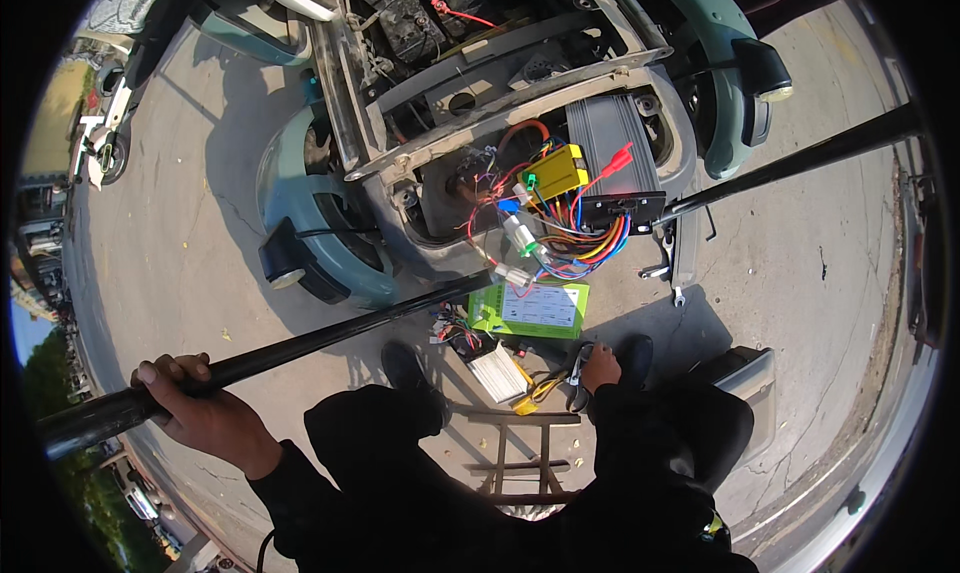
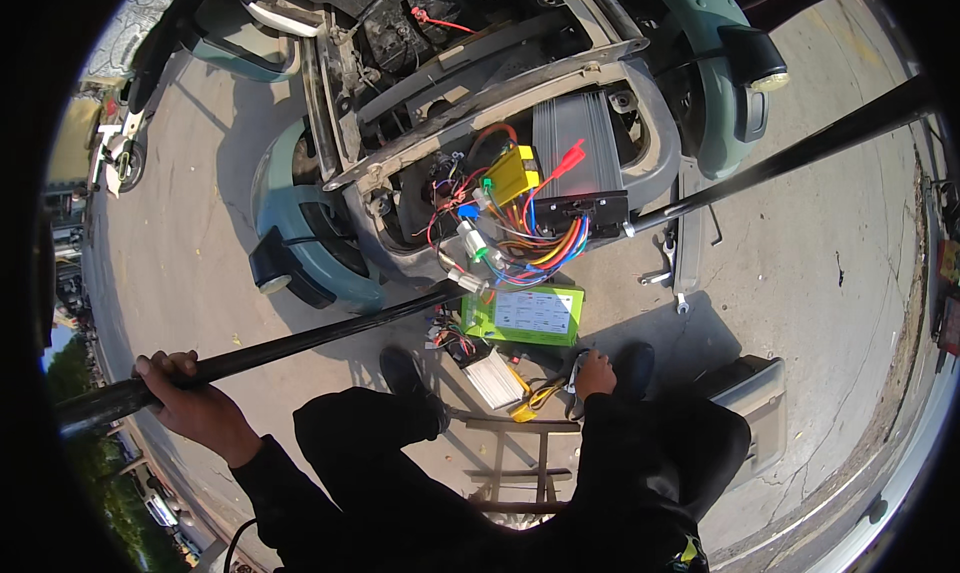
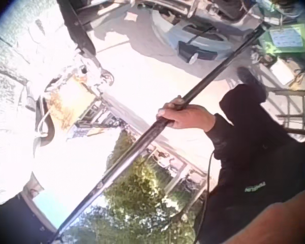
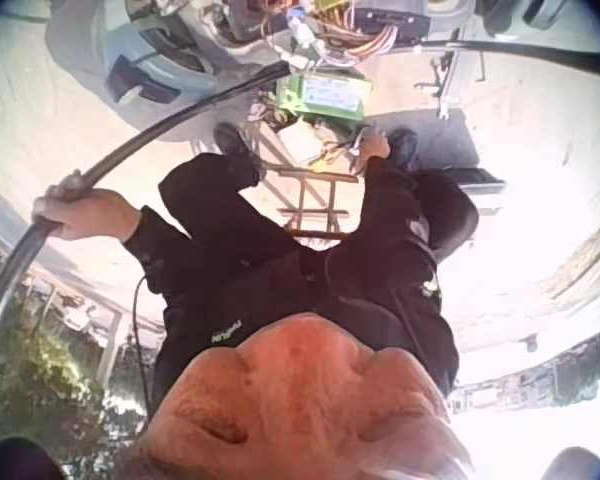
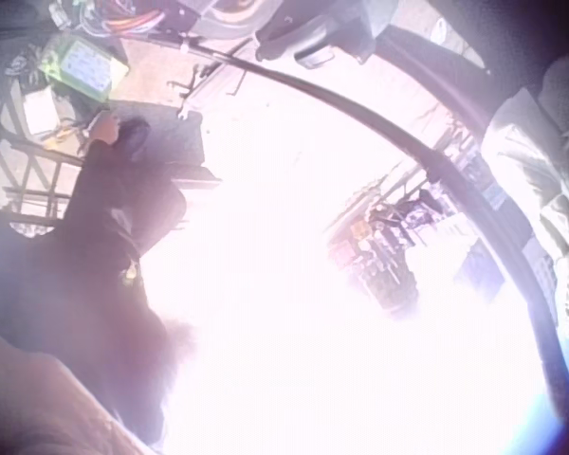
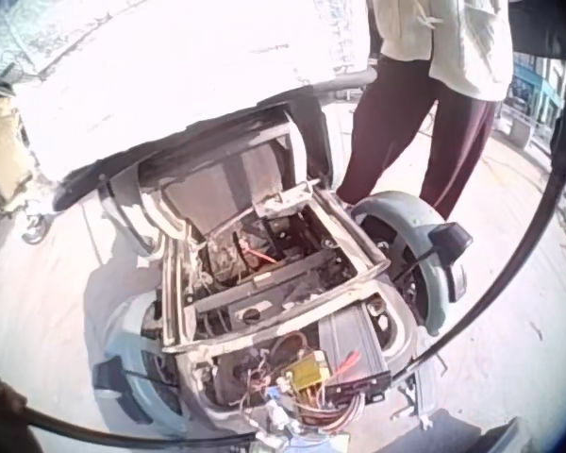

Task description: The person repairs the wiring of a teal electric scooter by stripping, twisting, and taping wires, then testing the throttle. They use pliers and electrical tape to connect and insulate the wires, and briefly test the scooter's response before continuing the repair.

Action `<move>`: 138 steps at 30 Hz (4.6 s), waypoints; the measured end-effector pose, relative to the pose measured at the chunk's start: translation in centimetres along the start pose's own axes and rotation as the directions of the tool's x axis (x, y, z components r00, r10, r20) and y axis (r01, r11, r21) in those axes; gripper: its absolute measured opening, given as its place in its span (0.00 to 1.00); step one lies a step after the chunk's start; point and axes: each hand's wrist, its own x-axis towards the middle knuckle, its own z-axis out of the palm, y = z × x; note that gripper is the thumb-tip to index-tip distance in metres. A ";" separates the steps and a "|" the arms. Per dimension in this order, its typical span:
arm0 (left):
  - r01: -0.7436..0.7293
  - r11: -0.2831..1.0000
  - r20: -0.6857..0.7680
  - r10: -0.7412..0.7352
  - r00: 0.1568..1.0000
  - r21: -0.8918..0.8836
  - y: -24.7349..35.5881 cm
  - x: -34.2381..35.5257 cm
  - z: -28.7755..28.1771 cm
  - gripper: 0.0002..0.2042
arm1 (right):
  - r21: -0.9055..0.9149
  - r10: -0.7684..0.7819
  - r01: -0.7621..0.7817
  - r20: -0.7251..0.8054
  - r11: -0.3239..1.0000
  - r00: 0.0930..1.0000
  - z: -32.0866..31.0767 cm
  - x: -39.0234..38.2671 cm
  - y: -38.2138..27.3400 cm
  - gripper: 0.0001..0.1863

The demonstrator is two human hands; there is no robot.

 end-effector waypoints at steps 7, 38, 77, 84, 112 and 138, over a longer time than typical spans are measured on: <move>-0.110 0.981 -0.002 0.112 0.994 -0.158 -1.0 -0.1 0.9 0.15 | -0.174 -0.292 0.274 -0.083 0.946 0.953 3.3 4.8 2.2 0.08; 0.676 0.724 0.971 0.233 -0.052 -0.138 17.1 -11.1 -4.7 0.15 | 0.536 -0.547 0.798 -0.770 -0.276 0.328 -37.7 -34.9 -10.8 0.13; -0.466 0.839 0.869 0.428 0.248 -0.280 5.3 -11.9 7.4 0.12 | -0.338 -0.619 0.842 -0.785 0.420 -0.006 -37.3 -17.3 -17.3 0.13; -0.410 0.866 0.872 0.414 0.263 -0.287 4.9 -12.2 7.3 0.11 | 0.030 -0.506 0.921 -0.828 0.388 0.240 -36.9 -17.0 -17.8 0.07; 0.681 0.730 0.991 0.119 -0.053 -0.051 2.0 -12.1 3.4 0.10 | 0.393 -0.416 0.774 -0.674 0.497 0.610 -36.8 -15.3 -14.1 0.07; 0.665 0.683 0.924 -0.381 -0.026 0.301 1.6 -16.7 3.8 0.20 | 0.423 -0.624 0.821 -0.537 0.383 0.567 -30.2 -15.8 -13.1 0.13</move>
